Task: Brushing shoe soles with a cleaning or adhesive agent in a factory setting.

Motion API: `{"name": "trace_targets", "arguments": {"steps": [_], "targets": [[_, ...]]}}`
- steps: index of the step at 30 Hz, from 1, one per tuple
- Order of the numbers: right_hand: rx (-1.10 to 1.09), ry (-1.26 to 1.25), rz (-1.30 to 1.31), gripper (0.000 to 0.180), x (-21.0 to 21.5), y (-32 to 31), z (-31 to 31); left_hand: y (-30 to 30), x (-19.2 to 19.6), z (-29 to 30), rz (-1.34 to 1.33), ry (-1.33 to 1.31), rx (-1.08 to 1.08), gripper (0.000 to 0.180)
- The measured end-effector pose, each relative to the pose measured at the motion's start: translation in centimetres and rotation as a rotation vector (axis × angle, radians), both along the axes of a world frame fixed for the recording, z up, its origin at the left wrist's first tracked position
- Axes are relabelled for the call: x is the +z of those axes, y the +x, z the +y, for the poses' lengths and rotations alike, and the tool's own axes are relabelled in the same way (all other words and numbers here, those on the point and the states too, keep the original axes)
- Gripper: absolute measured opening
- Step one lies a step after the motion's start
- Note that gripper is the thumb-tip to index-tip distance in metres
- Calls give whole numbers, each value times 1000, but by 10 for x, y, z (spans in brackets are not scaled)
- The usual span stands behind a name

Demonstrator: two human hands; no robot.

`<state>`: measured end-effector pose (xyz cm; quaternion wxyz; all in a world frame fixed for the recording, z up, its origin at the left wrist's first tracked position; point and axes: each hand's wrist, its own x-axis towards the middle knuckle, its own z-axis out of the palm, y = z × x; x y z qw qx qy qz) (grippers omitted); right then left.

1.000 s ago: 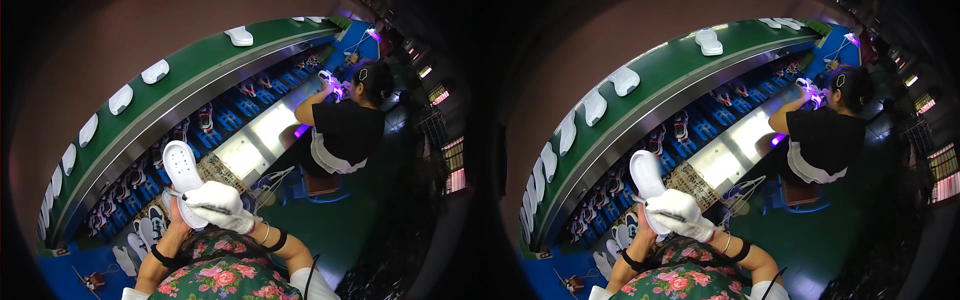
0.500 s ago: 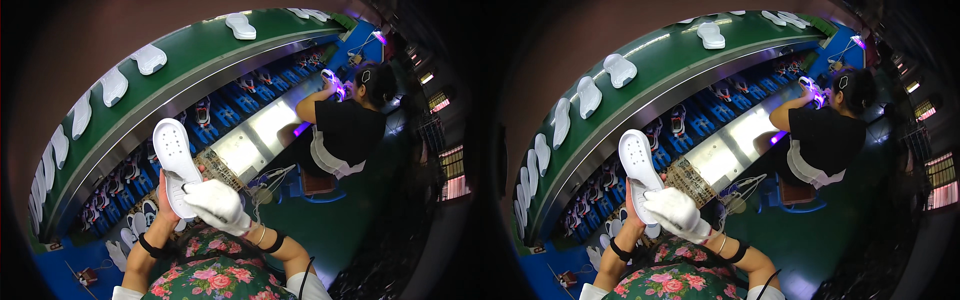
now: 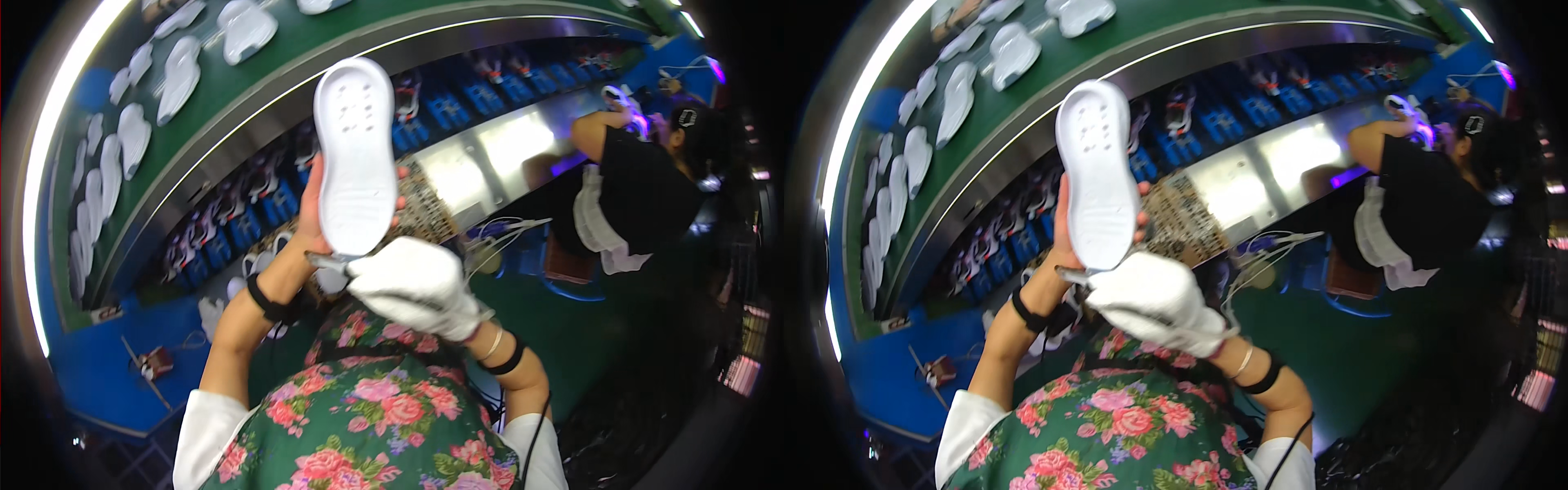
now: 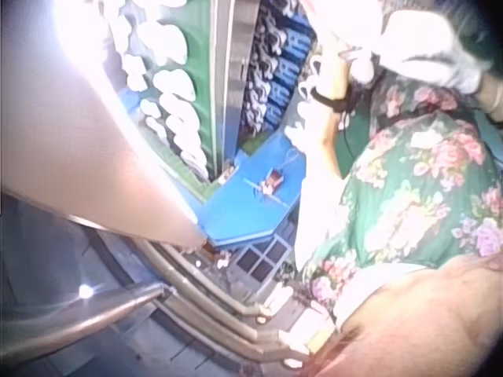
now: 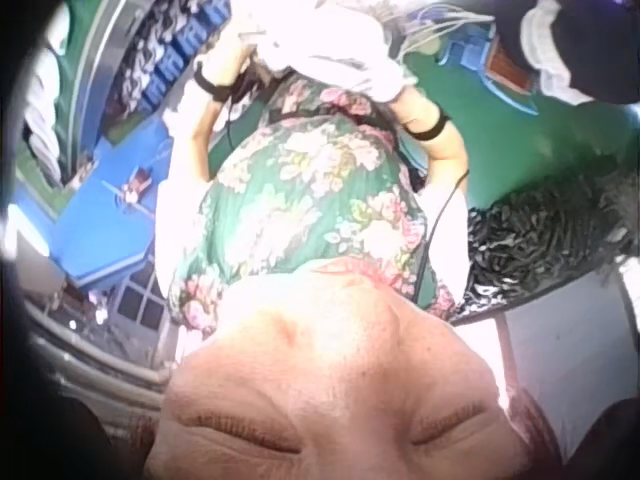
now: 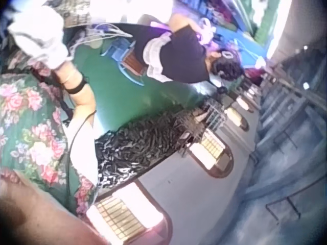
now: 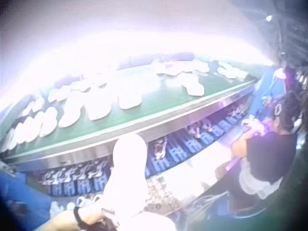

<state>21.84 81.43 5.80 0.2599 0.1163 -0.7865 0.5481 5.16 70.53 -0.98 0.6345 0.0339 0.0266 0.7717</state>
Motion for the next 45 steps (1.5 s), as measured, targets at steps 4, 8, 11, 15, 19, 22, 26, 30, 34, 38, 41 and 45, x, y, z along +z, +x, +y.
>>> {"name": "trace_targets", "arguments": {"steps": [4, 8, 11, 15, 19, 22, 26, 30, 34, 38, 41, 45], "targets": [[-148, 100, 24, 23, -10, -1, 18, -4, 4, 6, 42, 45, -29, 90], [-69, 285, 42, 29, -10, 6, -6, -13, -6, 5, 70, 54, -51, 88], [25, -56, -82, 21, -9, 6, 0, -15, -7, 5, 128, 92, -86, 87], [-241, 110, -56, 19, -8, -2, 16, -18, 0, 4, 151, 23, -124, 81], [-111, 369, 96, 28, -13, 1, 5, -35, 9, 6, 227, -101, -222, 79], [23, 221, -25, 25, -4, 7, 0, -38, 8, 5, 171, -80, -250, 79], [-59, 160, -23, 26, 0, 2, 26, -43, 2, 7, 208, -46, -288, 75], [-96, 480, 147, 39, -16, 6, 17, -48, 6, 11, 268, -107, -294, 67], [108, 218, -48, 29, -12, 15, 6, -50, 5, 16, 224, -39, -323, 65], [-158, 84, 13, 25, -12, 2, 23, -44, 5, 19, 309, -205, -212, 78], [-129, 245, 27, 26, -14, 1, 10, -43, 5, 25, 252, -227, -174, 80], [-114, -159, -147, 22, -14, 4, 18, -40, -3, 27, 134, -128, -182, 76]]}}
